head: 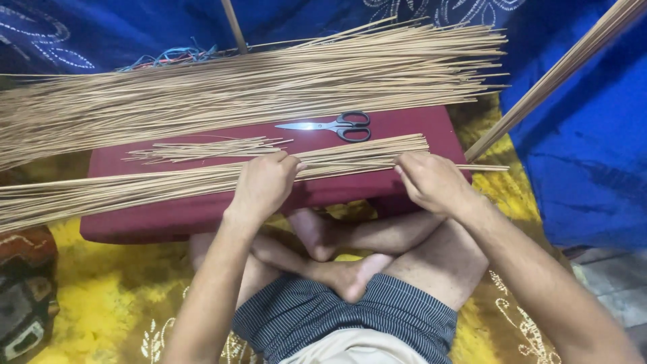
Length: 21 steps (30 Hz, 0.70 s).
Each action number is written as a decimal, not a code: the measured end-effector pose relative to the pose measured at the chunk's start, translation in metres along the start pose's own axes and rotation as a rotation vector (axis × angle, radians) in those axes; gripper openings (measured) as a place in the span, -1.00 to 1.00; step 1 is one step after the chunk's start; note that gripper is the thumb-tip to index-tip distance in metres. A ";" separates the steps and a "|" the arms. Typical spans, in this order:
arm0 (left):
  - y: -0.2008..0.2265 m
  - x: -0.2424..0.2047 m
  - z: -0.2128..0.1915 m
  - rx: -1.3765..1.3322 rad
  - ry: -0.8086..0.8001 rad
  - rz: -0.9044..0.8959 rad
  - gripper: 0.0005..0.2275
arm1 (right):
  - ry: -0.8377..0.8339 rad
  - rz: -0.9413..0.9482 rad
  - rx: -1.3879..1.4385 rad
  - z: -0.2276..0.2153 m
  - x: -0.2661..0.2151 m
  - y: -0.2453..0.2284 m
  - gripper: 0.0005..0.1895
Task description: Cutting long thin wooden sticks to size and organizing them into bundles on a cushion.
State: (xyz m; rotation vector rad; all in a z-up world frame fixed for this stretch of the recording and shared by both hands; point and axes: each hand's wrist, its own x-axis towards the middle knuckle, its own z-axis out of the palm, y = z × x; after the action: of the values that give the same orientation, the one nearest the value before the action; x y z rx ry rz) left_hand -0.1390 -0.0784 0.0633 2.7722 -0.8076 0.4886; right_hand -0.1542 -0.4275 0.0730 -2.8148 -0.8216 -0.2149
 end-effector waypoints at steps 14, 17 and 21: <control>0.003 -0.005 0.009 0.015 0.068 -0.010 -0.82 | -0.108 0.023 0.048 0.025 0.005 -0.026 -0.81; -0.013 -0.016 -0.002 0.039 0.039 -0.064 -0.85 | -0.157 0.084 0.099 0.010 -0.004 -0.022 -0.81; -0.008 -0.012 0.003 -0.019 0.028 -0.096 -0.83 | -0.232 0.104 0.242 -0.006 0.010 -0.056 -0.77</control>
State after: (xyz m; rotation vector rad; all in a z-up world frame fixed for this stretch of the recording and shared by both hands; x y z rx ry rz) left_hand -0.1437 -0.0670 0.0554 2.7647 -0.6665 0.4976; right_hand -0.1772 -0.3774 0.0895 -2.6721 -0.6904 0.2174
